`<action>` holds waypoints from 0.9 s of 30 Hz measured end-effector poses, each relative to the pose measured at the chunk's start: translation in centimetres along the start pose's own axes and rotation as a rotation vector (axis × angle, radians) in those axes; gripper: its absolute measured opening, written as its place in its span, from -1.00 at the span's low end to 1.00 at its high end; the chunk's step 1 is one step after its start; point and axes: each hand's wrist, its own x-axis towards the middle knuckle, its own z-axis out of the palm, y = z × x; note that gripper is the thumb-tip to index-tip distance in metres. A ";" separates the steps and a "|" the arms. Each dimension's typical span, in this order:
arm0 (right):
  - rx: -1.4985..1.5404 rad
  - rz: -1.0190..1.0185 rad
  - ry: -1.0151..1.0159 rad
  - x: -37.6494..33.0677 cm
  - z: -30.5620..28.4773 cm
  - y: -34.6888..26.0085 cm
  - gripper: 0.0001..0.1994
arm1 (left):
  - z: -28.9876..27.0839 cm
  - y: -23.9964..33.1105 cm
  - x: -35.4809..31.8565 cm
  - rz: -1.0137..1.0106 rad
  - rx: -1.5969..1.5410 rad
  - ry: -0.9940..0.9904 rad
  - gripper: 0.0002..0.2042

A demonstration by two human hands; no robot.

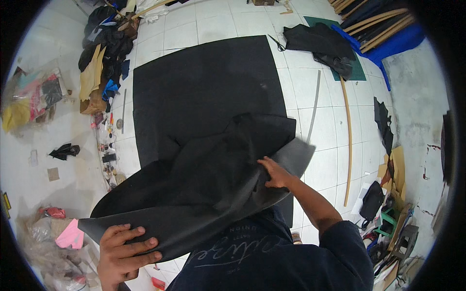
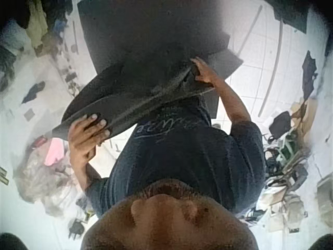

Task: The person unfolds a large black fabric on the floor, smooths it out, and uses shears to cut it into sections. The person repeatedly folds and cuts the fabric, adjusting its position on the floor throughout the process.

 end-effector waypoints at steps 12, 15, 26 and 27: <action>-0.485 -0.189 -0.196 -4.0 -8.6 -0.6 -0.63 | 14.8 -8.3 -3.7 -1.070 -0.891 -0.587 -0.38; -0.474 -0.330 -0.124 -10.8 -6.1 0.1 -0.71 | 27.2 -11.1 -2.9 -0.917 -0.650 -0.663 -0.38; 1.446 0.827 -0.180 -18.1 3.2 3.2 -0.54 | 32.8 -13.8 4.0 -0.760 -0.838 -0.587 -0.36; 1.107 0.918 -0.189 -17.1 4.0 2.6 -0.58 | 28.6 -12.7 5.1 -0.904 -0.766 -0.641 -0.35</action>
